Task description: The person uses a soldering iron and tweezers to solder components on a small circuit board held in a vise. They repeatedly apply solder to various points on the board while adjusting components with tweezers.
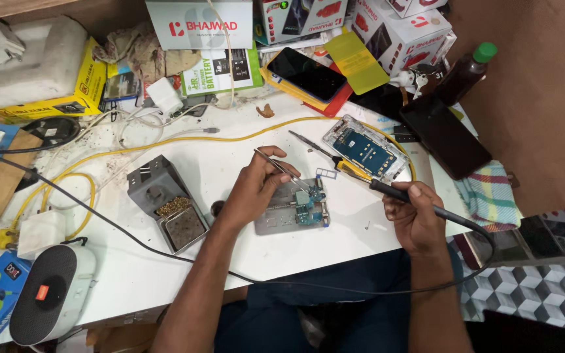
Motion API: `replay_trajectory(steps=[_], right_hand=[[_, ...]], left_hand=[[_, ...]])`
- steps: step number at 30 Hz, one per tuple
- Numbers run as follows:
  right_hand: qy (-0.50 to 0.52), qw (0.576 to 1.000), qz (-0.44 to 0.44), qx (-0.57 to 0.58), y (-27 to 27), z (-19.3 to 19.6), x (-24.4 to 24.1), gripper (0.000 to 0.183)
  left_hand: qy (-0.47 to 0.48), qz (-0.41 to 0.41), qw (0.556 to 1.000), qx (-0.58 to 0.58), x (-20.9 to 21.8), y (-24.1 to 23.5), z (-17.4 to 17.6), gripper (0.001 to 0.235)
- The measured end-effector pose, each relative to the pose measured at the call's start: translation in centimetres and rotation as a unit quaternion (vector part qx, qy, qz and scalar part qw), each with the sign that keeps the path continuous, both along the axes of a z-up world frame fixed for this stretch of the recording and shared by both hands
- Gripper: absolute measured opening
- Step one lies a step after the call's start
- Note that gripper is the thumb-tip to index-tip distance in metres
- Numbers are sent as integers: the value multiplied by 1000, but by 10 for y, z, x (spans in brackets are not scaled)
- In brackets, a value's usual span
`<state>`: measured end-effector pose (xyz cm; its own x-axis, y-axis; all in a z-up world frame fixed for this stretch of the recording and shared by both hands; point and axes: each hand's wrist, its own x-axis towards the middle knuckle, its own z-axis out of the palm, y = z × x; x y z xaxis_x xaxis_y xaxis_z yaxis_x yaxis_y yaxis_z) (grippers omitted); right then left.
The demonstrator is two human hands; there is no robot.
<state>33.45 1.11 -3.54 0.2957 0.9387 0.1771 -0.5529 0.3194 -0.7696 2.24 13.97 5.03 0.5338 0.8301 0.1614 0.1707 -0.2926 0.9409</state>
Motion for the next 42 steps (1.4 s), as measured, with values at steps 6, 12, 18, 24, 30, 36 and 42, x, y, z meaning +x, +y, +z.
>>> replay_trajectory(steps=[6,12,18,24,30,36,42], right_hand=[[3,1000,3,0,-1,2,-1,30],[1,1000,0,2,-1,5,-3,30],[-9,1000,-11,-8,-2,7,-5,29],[-3,1000,-12,-10,-3,7,-5,29],[-1,1000,-14,-18,-2,3,-3,29],[-4,1000,-18,-21,-3,3,-3,29],[-9,999,-21,-23,-4,6,-5,29]], left_hand=[[-13,-1,1000,25,-2,-2,-4,32],[-10,-6,999,38,-3,-2,-6,31],[-22,-8,999,35,-2,-3,-7,26],[-53,-5,998,23,1,-6,-9,25],[-37,18,999,-4,1,-11,-4,24],[-65,17,998,10,-5,-21,-2,22],[-62,16,998,0,-4,-21,-2,23]])
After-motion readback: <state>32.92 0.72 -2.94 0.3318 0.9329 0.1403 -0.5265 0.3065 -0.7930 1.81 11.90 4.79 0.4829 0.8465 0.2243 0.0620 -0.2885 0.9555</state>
